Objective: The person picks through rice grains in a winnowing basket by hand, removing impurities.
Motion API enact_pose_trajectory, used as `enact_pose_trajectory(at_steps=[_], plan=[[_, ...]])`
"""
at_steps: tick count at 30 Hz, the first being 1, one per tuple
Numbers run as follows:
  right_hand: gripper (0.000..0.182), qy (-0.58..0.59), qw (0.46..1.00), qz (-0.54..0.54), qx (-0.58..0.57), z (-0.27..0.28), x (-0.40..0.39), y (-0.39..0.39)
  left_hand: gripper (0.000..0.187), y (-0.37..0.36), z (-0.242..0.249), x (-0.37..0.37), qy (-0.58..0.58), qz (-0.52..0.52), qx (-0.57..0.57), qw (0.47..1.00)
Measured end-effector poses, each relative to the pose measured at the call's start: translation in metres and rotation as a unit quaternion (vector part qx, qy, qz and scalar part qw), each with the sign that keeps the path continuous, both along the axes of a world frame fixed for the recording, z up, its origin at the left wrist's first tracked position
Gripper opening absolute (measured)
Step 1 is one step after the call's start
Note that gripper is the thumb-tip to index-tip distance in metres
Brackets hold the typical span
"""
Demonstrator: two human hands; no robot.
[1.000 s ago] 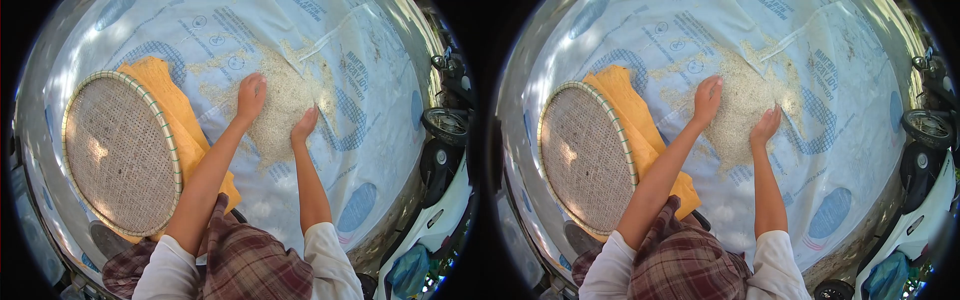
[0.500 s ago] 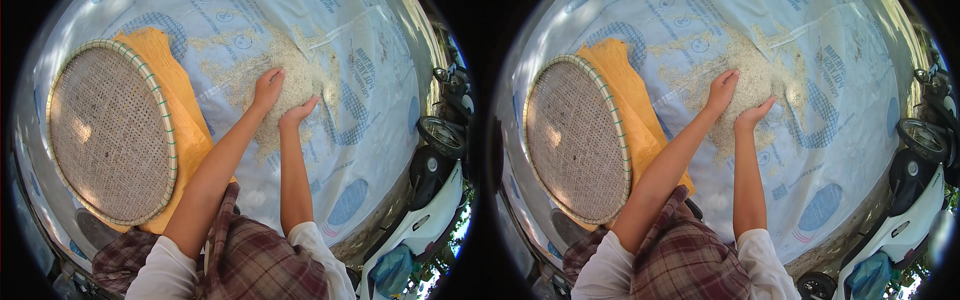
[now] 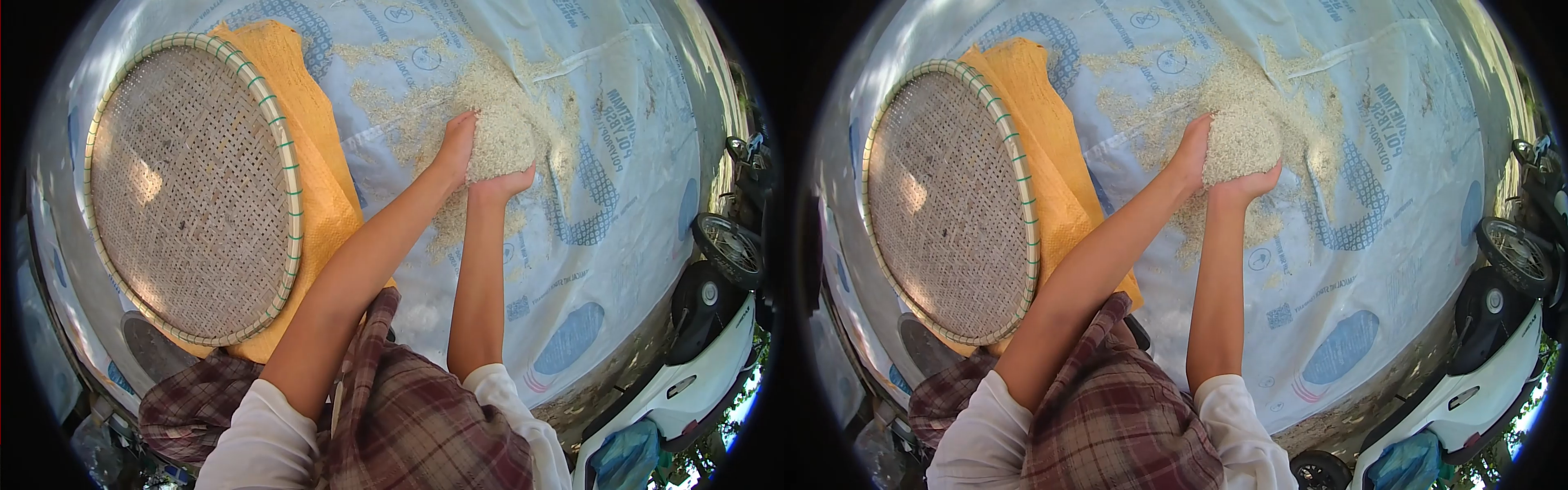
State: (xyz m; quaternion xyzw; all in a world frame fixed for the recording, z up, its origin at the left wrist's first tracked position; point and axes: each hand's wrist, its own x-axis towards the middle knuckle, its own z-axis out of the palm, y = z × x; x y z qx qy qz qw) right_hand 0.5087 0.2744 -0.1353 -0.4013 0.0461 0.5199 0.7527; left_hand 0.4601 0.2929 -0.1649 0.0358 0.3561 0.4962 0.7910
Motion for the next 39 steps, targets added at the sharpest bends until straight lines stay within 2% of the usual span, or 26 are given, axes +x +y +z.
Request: enact_pose_trajectory(at_steps=[3, 5, 8, 14, 18, 20, 22, 24, 26, 29, 30, 32, 34, 35, 39], plan=[[0.051, 0.003, 1.000, -0.012, -0.008, 0.012, -0.002, 0.003, 0.033, 0.002, 0.018, -0.001, -0.037, 0.007, -0.009, 0.999], [0.051, -0.026, 0.999, -0.014, 0.037, 0.017, -0.003, 0.007, 0.034, 0.004, 0.032, -0.003, -0.048, 0.013, -0.015, 0.999], [0.051, -0.003, 0.998, -0.010, 0.063, 0.020, -0.002, 0.006, 0.034, 0.004, 0.040, -0.005, -0.108, 0.017, -0.044, 0.993], [0.050, 0.044, 0.995, -0.010, 0.087, 0.036, -0.011, 0.003, 0.030, 0.004, 0.045, -0.010, -0.163, 0.018, -0.004, 0.986], [0.047, 0.067, 0.993, 0.005, 0.100, 0.057, -0.019, 0.007, 0.024, 0.006, 0.071, -0.021, -0.185, 0.023, 0.003, 0.983], [0.047, 0.037, 0.995, -0.004, 0.094, 0.075, -0.028, 0.013, 0.022, 0.010, 0.089, -0.030, -0.200, 0.037, 0.008, 0.979], [0.046, 0.054, 0.993, 0.015, 0.108, 0.089, -0.033, 0.016, 0.017, 0.013, 0.109, -0.038, -0.262, 0.068, 0.013, 0.963], [0.046, 0.070, 0.988, 0.037, 0.130, 0.103, -0.044, 0.019, 0.019, 0.016, 0.122, -0.051, -0.239, 0.074, 0.050, 0.967], [0.045, 0.038, 0.983, 0.092, 0.155, 0.119, -0.059, 0.022, 0.020, 0.018, 0.132, -0.070, -0.211, 0.080, 0.091, 0.970], [0.043, 0.066, 0.973, 0.146, 0.164, 0.142, -0.099, 0.023, 0.021, 0.015, 0.149, -0.105, -0.224, 0.123, 0.114, 0.960], [0.043, 0.073, 0.971, 0.158, 0.166, 0.143, -0.112, 0.022, 0.022, 0.008, 0.159, -0.124, -0.259, 0.130, 0.122, 0.949], [0.040, 0.061, 0.947, 0.243, 0.199, 0.141, -0.139, 0.022, 0.024, -0.008, 0.167, -0.155, -0.287, 0.149, 0.138, 0.936], [0.041, 0.113, 0.943, 0.269, 0.161, 0.147, -0.180, 0.009, 0.026, -0.024, 0.161, -0.186, -0.251, 0.262, 0.168, 0.916], [0.042, 0.154, 0.939, 0.282, 0.124, 0.150, -0.201, 0.001, 0.026, -0.032, 0.157, -0.204, -0.245, 0.270, 0.173, 0.915], [0.041, 0.168, 0.919, 0.345, 0.090, 0.133, -0.258, -0.028, 0.027, -0.077, 0.144, -0.262, -0.203, 0.332, 0.159, 0.907]])
